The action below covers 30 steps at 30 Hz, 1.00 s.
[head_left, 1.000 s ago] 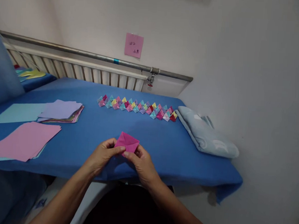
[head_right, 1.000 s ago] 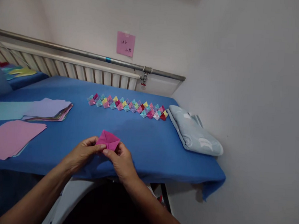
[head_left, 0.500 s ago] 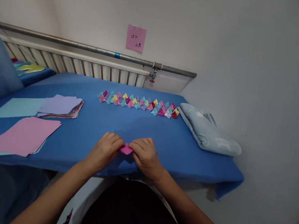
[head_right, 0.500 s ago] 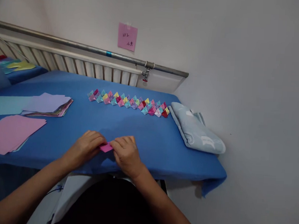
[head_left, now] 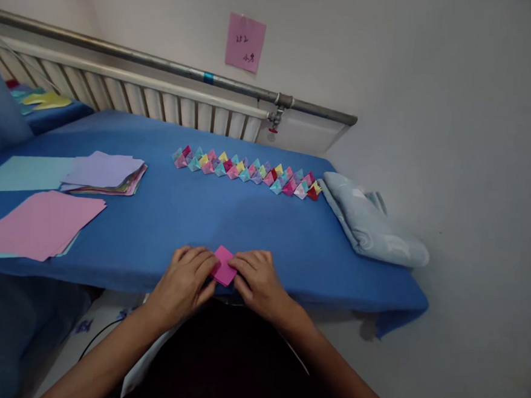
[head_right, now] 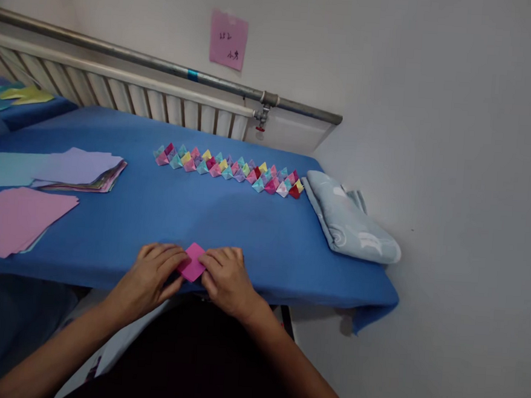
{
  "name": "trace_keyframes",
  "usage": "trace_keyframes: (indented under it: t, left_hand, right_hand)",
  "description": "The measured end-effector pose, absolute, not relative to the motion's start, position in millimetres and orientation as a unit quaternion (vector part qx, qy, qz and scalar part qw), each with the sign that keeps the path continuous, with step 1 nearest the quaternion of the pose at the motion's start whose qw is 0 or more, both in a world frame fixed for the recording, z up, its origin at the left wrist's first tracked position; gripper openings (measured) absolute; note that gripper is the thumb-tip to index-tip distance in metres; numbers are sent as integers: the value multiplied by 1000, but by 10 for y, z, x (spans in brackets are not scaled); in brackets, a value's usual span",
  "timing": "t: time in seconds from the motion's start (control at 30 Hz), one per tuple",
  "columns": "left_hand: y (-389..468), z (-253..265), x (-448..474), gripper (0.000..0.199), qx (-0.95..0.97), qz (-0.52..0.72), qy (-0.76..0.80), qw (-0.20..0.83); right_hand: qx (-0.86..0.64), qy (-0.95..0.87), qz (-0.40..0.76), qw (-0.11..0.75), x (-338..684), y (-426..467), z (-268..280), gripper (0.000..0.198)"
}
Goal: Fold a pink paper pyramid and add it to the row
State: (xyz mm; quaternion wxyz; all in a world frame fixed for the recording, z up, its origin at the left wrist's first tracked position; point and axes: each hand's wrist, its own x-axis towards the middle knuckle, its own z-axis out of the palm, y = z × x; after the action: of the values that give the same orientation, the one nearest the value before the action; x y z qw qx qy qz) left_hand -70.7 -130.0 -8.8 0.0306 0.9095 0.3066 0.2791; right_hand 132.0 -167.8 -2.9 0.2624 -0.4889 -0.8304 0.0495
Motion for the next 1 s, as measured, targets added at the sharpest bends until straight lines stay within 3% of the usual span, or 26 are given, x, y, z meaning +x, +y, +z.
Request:
trace_keyframes:
  t: [0.33,0.6,1.0]
  left_hand:
    - [-1324,-244,-702,15,871,341,352,26]
    - [-1300,-247,-672,21,837,341,421,73]
    - [-1229,-208,-626,19,816,284,495,95]
  right_hand:
    - [-544,-785,96,282,1348,-1640,-69,17]
    - [-595,-732,158,292,1328,-1549,-20,8]
    - [-637,-693,159,298,1269,-1485,-4,14]
